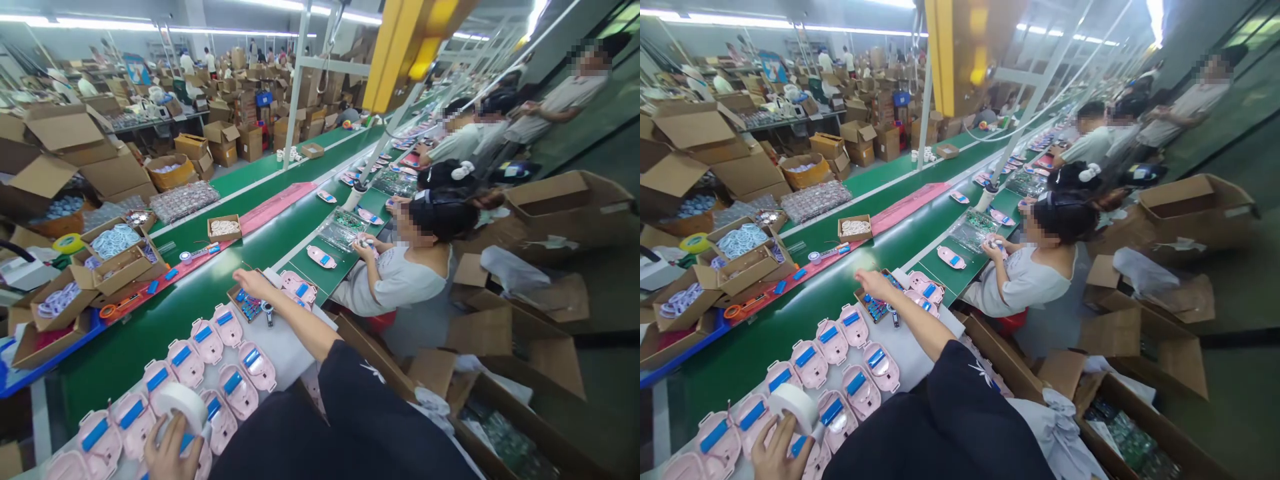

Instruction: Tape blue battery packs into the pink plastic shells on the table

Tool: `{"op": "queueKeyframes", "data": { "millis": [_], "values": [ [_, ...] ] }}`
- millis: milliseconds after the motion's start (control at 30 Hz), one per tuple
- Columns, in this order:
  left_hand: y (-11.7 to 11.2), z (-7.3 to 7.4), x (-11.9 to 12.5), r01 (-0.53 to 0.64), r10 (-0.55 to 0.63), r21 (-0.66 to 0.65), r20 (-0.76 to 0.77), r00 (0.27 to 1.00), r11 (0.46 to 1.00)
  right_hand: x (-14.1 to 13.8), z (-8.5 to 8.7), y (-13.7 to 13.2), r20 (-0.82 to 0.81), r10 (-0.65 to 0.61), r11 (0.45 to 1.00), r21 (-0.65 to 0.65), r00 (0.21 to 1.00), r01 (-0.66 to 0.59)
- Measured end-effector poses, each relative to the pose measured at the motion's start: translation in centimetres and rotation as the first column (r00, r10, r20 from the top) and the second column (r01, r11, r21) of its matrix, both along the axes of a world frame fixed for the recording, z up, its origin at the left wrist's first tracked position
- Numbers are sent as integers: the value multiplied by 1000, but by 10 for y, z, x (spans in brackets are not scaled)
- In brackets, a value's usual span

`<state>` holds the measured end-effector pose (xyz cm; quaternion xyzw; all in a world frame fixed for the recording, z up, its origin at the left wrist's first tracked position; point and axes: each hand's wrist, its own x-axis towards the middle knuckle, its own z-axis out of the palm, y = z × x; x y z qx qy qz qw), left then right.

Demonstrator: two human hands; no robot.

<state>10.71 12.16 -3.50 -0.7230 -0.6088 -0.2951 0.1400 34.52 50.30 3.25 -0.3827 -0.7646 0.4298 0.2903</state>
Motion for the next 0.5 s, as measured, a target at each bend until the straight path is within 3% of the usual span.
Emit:
{"op": "queueKeyframes", "data": {
  "millis": [67, 133, 233, 267, 300, 400, 433, 467, 500],
  "values": [
    [-7, -6, -1, -9, 9, 0, -2, 1000, 1000, 10, 25, -20, -31, 194, 976, -93, 980, -196],
    [-13, -11, -1, -29, 29, 4, 6, 1000, 1000, 20, 45, -39, -191, 310, 896, -269, 931, -353],
    [-18, -15, 0, -55, 54, 4, 34, 998, 998, 28, 53, -74, -482, 203, 742, -492, 852, -456],
    [-18, -15, 1, -54, 54, 5, 37, 998, 999, 28, 46, -90, -529, 156, 665, -568, 834, -485],
    [-18, -16, 2, -47, 47, 9, 34, 998, 999, 25, 35, -108, -546, 136, 554, -650, 827, -520],
    [-18, -17, 7, -18, 18, 5, 32, 999, 1000, 11, -16, -170, -491, 235, 92, -848, 839, -522],
    [-19, -17, 9, -35, 35, -3, 48, 998, 999, 6, -33, -189, -455, 266, 8, -880, 850, -474],
    [-19, -17, 11, -62, 63, -19, 70, 996, 998, 2, -48, -205, -416, 269, -19, -904, 868, -427],
    [-20, -17, 12, -91, 94, -36, 91, 991, 995, 1, -59, -218, -375, 244, 11, -921, 895, -389]
  ]
}}
